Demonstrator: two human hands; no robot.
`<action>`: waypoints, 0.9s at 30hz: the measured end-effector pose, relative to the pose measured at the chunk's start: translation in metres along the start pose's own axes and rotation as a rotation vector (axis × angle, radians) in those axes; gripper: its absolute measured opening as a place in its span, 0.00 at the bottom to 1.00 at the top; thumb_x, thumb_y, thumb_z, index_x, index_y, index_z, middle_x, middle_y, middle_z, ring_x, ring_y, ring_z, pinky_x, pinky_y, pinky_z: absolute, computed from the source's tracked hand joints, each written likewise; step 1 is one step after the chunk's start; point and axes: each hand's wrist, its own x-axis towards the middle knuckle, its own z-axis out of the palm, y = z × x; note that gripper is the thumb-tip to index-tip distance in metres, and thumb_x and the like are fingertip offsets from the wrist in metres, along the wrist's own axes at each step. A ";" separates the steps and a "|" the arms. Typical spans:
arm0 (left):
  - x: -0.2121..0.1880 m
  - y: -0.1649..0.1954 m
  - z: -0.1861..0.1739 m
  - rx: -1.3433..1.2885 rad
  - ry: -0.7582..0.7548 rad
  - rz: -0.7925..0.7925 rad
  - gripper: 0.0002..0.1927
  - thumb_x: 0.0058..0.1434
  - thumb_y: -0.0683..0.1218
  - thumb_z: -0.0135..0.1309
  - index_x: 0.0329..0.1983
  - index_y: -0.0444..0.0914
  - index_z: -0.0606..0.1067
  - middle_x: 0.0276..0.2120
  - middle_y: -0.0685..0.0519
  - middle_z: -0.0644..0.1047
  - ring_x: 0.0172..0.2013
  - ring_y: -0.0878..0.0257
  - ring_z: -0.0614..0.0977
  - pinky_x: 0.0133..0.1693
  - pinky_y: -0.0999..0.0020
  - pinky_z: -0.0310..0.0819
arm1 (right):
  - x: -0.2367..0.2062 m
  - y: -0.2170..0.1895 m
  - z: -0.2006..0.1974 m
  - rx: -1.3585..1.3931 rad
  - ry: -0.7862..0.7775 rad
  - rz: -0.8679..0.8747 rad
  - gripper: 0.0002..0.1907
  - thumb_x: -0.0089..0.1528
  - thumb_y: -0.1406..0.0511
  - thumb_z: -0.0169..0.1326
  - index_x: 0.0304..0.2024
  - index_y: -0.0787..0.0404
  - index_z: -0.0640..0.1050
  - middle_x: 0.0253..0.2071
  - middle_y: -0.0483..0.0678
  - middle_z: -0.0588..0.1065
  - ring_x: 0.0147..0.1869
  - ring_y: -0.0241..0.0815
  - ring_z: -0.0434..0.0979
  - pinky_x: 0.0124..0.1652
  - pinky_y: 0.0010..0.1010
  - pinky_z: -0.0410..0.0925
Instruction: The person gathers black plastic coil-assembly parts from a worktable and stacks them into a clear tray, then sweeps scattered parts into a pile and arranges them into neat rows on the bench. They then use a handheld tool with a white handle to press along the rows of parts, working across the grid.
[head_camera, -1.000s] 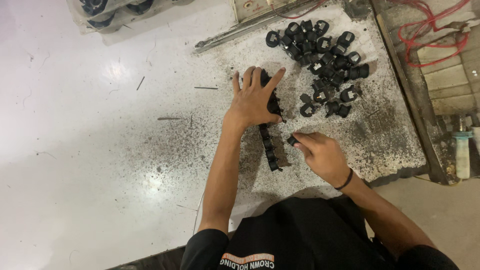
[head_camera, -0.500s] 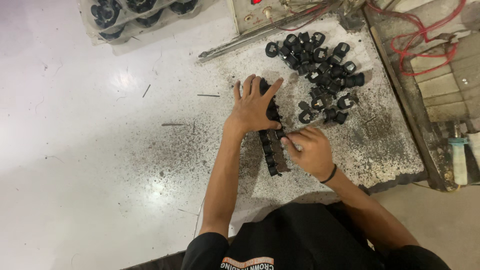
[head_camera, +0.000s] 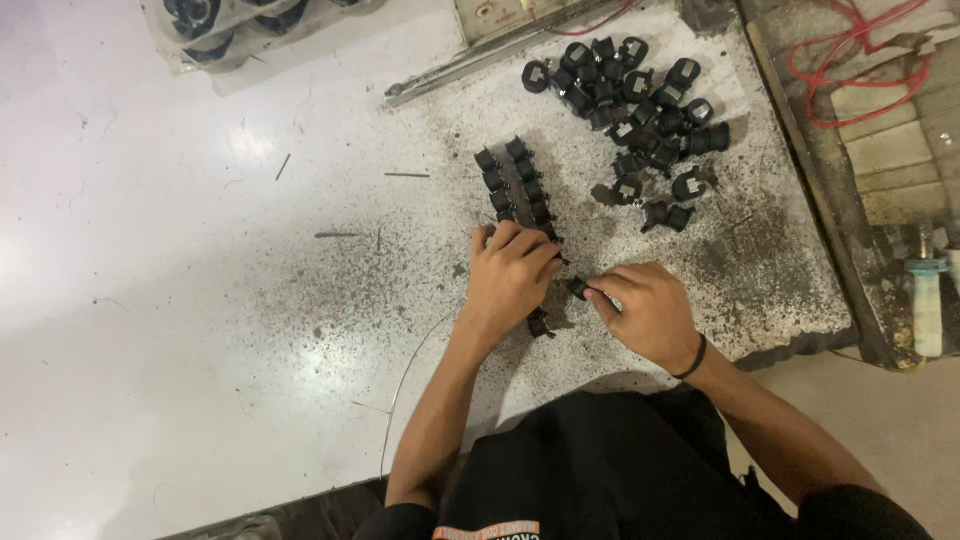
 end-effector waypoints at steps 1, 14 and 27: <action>-0.006 0.002 0.003 -0.011 0.028 0.007 0.06 0.53 0.44 0.67 0.33 0.42 0.82 0.38 0.59 0.81 0.43 0.60 0.77 0.48 0.56 0.64 | -0.003 -0.006 0.003 0.024 0.054 -0.025 0.07 0.58 0.64 0.65 0.35 0.61 0.84 0.31 0.49 0.81 0.37 0.47 0.80 0.39 0.37 0.71; -0.014 0.002 0.013 -0.030 0.049 -0.029 0.07 0.55 0.41 0.65 0.37 0.42 0.82 0.41 0.59 0.81 0.44 0.60 0.76 0.47 0.58 0.63 | 0.013 0.002 0.017 -0.036 0.090 -0.233 0.06 0.58 0.67 0.66 0.29 0.61 0.82 0.29 0.47 0.80 0.33 0.41 0.78 0.45 0.35 0.65; -0.022 0.015 0.000 -0.013 0.010 0.021 0.08 0.51 0.43 0.65 0.35 0.43 0.81 0.40 0.60 0.81 0.43 0.59 0.76 0.47 0.54 0.63 | 0.044 0.038 -0.012 -0.632 0.269 -0.256 0.03 0.65 0.67 0.62 0.38 0.59 0.85 0.37 0.40 0.79 0.46 0.36 0.77 0.63 0.41 0.60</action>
